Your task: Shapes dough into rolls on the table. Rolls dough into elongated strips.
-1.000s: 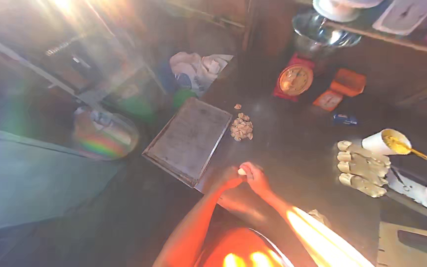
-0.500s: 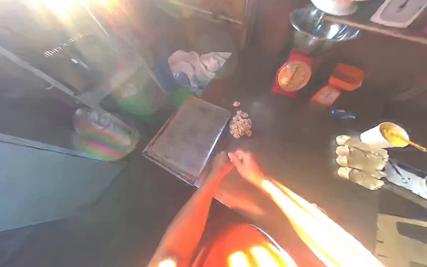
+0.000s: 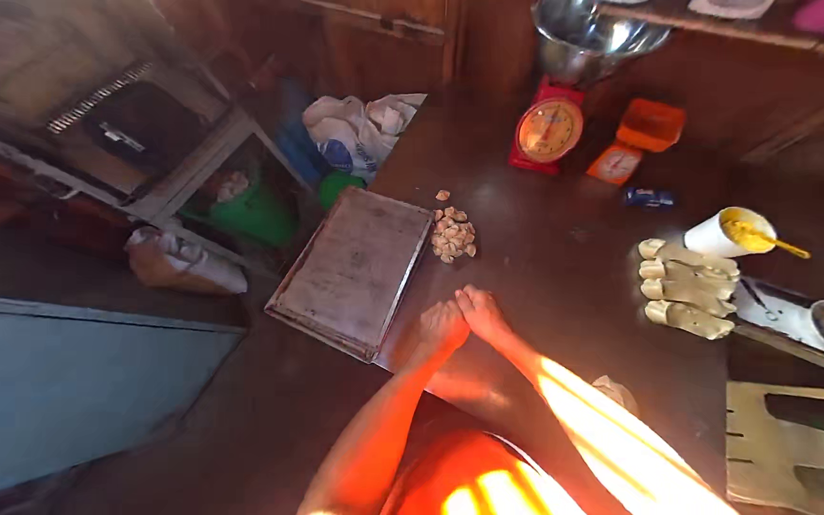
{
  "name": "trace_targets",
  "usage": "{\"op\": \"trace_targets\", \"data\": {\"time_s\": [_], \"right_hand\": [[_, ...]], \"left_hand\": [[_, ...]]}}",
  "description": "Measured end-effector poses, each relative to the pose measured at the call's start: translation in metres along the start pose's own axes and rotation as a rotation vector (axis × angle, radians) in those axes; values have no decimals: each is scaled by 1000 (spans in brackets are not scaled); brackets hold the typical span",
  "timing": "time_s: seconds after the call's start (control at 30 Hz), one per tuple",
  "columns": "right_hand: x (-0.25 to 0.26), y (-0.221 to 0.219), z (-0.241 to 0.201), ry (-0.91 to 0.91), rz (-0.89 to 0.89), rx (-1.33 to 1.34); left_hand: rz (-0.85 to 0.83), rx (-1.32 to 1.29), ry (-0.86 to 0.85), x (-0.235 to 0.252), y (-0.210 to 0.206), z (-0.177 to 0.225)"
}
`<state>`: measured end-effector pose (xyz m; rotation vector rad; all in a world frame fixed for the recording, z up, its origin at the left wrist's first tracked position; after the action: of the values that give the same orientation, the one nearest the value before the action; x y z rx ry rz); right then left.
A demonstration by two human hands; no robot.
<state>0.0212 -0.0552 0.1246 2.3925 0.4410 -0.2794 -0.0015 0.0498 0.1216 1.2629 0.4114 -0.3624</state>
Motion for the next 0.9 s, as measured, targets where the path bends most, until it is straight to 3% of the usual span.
{"op": "trace_targets", "data": {"time_s": [0.1,0.17,0.2,0.27,0.37,0.53,0.6,0.7,0.8,0.9], "right_hand": [[-44,-28,-16,93,-84,112],[-59,-28,-43,239,-74,132],[-49,-13,-54,247,-33,127],[-10,16,-51,164,-17,83],[15,-3,-11,158,-65,51],[-37,-14,6,360,85,82],[-34,-7,-5,415,105,-1],[-7,2,-14,235,16,-78],[1,-9,-7,8,-8,62],[-43,-44,-17,17,-197,170]], "left_hand": [[-150,-51,100,17,-17,-37],[-111,-171,214,32,-11,-63],[-59,-229,192,36,-3,-65],[48,-374,-8,33,3,-53],[108,-576,-254,19,6,-30],[-249,-584,-122,7,-42,-37],[-130,-472,-60,-2,-24,-30],[18,-243,29,-6,13,-12],[-21,8,30,-8,12,-10],[-128,38,82,0,-20,-51]]}}
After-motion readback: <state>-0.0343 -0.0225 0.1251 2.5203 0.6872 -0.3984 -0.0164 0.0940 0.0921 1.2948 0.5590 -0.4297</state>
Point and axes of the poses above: each hand's wrist, its own x-axis towards the middle knuckle, its own y-axis out of the back of the hand, z = x × y, the point moved 5 cm from there along x, towards the middle knuckle, and after that the axes turned 4 degrees about x, right-handed, at the moved point
